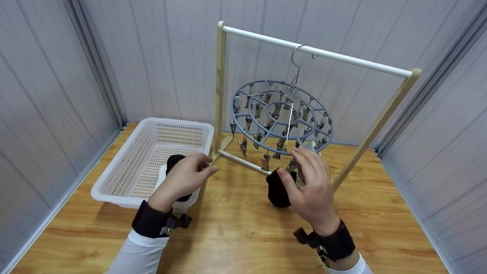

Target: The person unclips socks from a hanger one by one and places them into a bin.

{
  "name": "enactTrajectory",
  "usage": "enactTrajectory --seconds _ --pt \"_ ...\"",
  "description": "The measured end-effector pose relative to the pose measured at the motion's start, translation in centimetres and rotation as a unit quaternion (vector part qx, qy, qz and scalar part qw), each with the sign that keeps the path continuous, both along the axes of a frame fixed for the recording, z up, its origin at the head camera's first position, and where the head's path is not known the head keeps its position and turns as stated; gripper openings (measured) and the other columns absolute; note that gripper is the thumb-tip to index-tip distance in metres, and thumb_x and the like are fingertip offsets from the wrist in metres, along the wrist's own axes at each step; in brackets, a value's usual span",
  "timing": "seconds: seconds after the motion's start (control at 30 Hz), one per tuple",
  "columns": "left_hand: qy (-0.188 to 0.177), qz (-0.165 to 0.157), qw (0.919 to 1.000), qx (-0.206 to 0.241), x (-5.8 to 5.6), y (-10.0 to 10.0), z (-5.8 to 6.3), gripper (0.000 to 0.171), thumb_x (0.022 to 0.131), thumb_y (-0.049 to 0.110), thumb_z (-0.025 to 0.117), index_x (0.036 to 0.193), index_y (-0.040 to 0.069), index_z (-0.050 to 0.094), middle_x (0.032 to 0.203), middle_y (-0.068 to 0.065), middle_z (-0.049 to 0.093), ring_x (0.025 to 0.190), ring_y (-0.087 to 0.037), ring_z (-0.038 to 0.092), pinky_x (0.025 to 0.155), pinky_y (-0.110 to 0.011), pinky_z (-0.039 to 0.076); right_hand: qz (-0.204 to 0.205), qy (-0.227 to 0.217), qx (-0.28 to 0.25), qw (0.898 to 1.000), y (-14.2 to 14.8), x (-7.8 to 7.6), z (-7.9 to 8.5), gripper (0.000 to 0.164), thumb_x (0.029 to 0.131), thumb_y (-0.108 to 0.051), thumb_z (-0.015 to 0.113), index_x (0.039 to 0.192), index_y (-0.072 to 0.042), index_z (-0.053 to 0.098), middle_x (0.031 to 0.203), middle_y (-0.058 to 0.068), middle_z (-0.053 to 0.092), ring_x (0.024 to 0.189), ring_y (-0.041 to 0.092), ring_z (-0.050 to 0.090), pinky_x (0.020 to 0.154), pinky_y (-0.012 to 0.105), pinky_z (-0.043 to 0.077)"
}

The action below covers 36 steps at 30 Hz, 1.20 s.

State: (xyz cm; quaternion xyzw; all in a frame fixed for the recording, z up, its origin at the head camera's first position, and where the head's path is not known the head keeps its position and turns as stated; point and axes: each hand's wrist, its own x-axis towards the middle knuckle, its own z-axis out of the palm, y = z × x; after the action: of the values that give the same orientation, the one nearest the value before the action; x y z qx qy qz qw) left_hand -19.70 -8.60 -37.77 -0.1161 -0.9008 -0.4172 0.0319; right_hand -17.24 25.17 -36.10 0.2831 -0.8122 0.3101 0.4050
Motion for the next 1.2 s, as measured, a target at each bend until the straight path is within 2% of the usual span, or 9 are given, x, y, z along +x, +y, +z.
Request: enactTrajectory --seconds 0.17,0.33,0.53,0.67,0.8,0.87,1.03,1.2 --pt "0.004 -0.016 0.9994 0.030 0.1 1.6 0.0 0.043 0.109 0.031 0.076 0.140 0.003 0.071 0.115 -0.007 0.077 0.107 -0.027 0.072 0.093 -0.049 0.059 0.019 0.006 0.011 1.000 -0.3 0.1 0.1 0.051 0.105 -0.032 0.076 0.141 0.005 0.071 0.145 0.021 0.070 0.141 0.042 0.060 0.131 0.057 0.031" --pt "0.004 -0.036 0.9979 0.053 0.2 3.0 -0.4 0.043 0.107 0.029 0.078 0.141 0.005 0.070 0.119 -0.005 0.077 0.111 -0.025 0.073 0.098 -0.049 0.060 0.041 0.013 0.031 0.999 -0.4 0.2 0.1 0.059 0.112 -0.045 0.068 0.144 0.005 0.068 0.148 0.020 0.068 0.142 0.042 0.059 0.133 0.054 0.026" --pt "0.015 -0.060 0.9962 0.061 0.3 3.8 -0.9 0.041 0.108 0.031 0.078 0.142 0.010 0.069 0.129 -0.008 0.076 0.122 -0.025 0.071 0.101 -0.051 0.059 0.058 0.054 0.033 0.996 -0.1 -0.1 0.5 0.058 0.112 -0.041 0.068 0.145 0.007 0.067 0.151 0.023 0.066 0.142 0.044 0.059 0.131 0.056 0.030" --pt "0.024 -0.073 0.9950 0.063 0.4 4.1 -1.1 0.044 0.108 0.032 0.078 0.145 0.010 0.068 0.132 -0.008 0.075 0.124 -0.026 0.071 0.102 -0.052 0.059 0.010 0.062 -0.001 0.998 0.3 -0.4 0.7 0.050 0.111 -0.031 0.068 0.140 0.010 0.068 0.147 0.026 0.067 0.141 0.046 0.059 0.129 0.055 0.034" --pt "0.020 -0.084 0.9941 0.066 0.4 4.4 -1.4 0.048 0.108 0.034 0.078 0.147 0.010 0.066 0.135 -0.009 0.074 0.128 -0.028 0.070 0.104 -0.053 0.058 -0.063 0.033 -0.006 0.997 0.7 -0.5 0.7 0.041 0.109 -0.019 0.067 0.138 0.010 0.068 0.141 0.028 0.069 0.142 0.046 0.058 0.126 0.057 0.037" --pt "0.017 -0.088 0.9939 0.064 0.4 4.6 -1.5 0.049 0.108 0.035 0.078 0.148 0.010 0.065 0.137 -0.009 0.074 0.129 -0.029 0.069 0.105 -0.052 0.058 -0.079 0.016 0.004 0.997 0.8 -0.5 0.6 0.039 0.109 -0.017 0.068 0.138 0.009 0.069 0.139 0.027 0.070 0.142 0.047 0.057 0.126 0.060 0.037" --pt "0.023 -0.087 0.9936 0.068 0.4 5.1 -1.8 0.052 0.107 0.033 0.079 0.150 0.009 0.063 0.138 -0.010 0.073 0.131 -0.030 0.068 0.105 -0.054 0.058 -0.070 -0.002 0.023 0.997 0.6 -0.5 0.2 0.035 0.109 -0.014 0.068 0.136 0.008 0.070 0.137 0.027 0.071 0.142 0.049 0.056 0.125 0.064 0.036" --pt "0.052 -0.088 0.9913 0.082 0.4 6.0 -2.2 0.061 0.106 0.029 0.081 0.155 0.004 0.055 0.143 -0.013 0.071 0.132 -0.032 0.067 0.105 -0.051 0.058 -0.052 -0.003 0.026 0.998 0.3 -0.4 0.1 0.034 0.108 -0.012 0.068 0.137 0.006 0.072 0.138 0.025 0.072 0.143 0.047 0.056 0.125 0.064 0.035"
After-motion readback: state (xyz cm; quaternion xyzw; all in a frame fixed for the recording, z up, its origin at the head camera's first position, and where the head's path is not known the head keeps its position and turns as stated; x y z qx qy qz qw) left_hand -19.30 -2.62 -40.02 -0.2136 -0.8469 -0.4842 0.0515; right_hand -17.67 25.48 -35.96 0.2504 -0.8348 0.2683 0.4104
